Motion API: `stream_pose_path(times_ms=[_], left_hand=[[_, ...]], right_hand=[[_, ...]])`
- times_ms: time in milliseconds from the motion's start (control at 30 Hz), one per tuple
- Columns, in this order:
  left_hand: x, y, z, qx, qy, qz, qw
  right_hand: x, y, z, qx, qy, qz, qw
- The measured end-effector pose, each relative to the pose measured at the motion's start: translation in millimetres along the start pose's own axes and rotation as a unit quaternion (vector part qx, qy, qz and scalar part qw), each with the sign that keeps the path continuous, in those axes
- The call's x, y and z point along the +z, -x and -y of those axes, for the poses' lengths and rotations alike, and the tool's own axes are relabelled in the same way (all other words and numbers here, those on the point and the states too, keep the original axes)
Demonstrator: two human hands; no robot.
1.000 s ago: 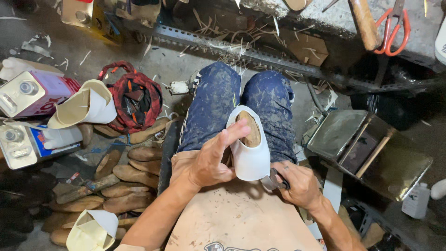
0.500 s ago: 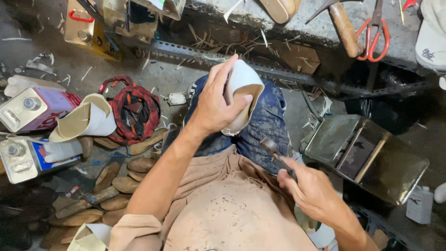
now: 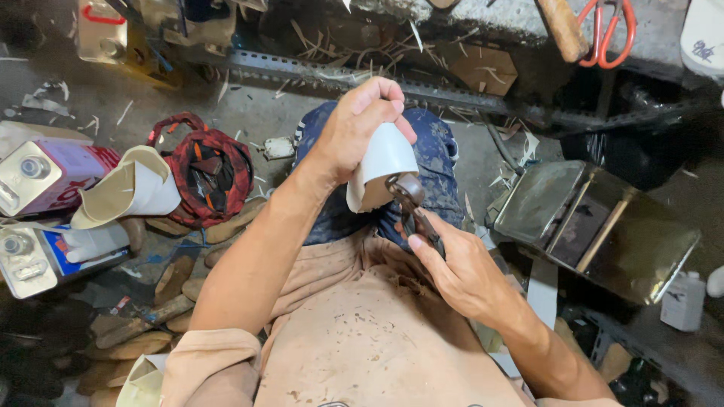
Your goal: The person uses a hammer and a metal tool to work on the sole of a white shoe held in their lap. They repeatedly strike the tool against the shoe's edge and sole, then use pliers to pull and adjust parts of the shoe.
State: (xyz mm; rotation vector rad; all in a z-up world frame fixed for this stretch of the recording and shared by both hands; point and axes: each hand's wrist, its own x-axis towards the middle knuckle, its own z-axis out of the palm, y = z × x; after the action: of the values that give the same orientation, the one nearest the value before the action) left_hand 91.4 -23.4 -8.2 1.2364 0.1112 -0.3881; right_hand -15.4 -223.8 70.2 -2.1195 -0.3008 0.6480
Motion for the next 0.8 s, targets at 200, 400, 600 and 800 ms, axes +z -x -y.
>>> stream_pose_path(times_ms=[200, 400, 600, 800], left_hand=[[4.7, 5.1, -4.4, -0.019, -0.007, -0.02, 1.0], [8.6, 3.4, -9.1, -0.015, -0.047, -0.04, 0.998], [2.0, -3.0, -13.7, -0.07, 0.025, -0.079, 0.994], [-8.1, -6.3, -8.0, -0.098, 0.071, -0.114, 0.986]], right_hand=[[-8.1, 4.5, 7.5, 0.062, 0.057, 0.061, 0.995], [-5.3, 2.7, 12.4, 0.128, 0.075, 0.078, 0.986], [28.5, -13.1, -30.5, 0.011, 0.076, -0.063, 0.995], [46.0, -33.8, -60.6, -0.116, 0.095, -0.138, 0.979]])
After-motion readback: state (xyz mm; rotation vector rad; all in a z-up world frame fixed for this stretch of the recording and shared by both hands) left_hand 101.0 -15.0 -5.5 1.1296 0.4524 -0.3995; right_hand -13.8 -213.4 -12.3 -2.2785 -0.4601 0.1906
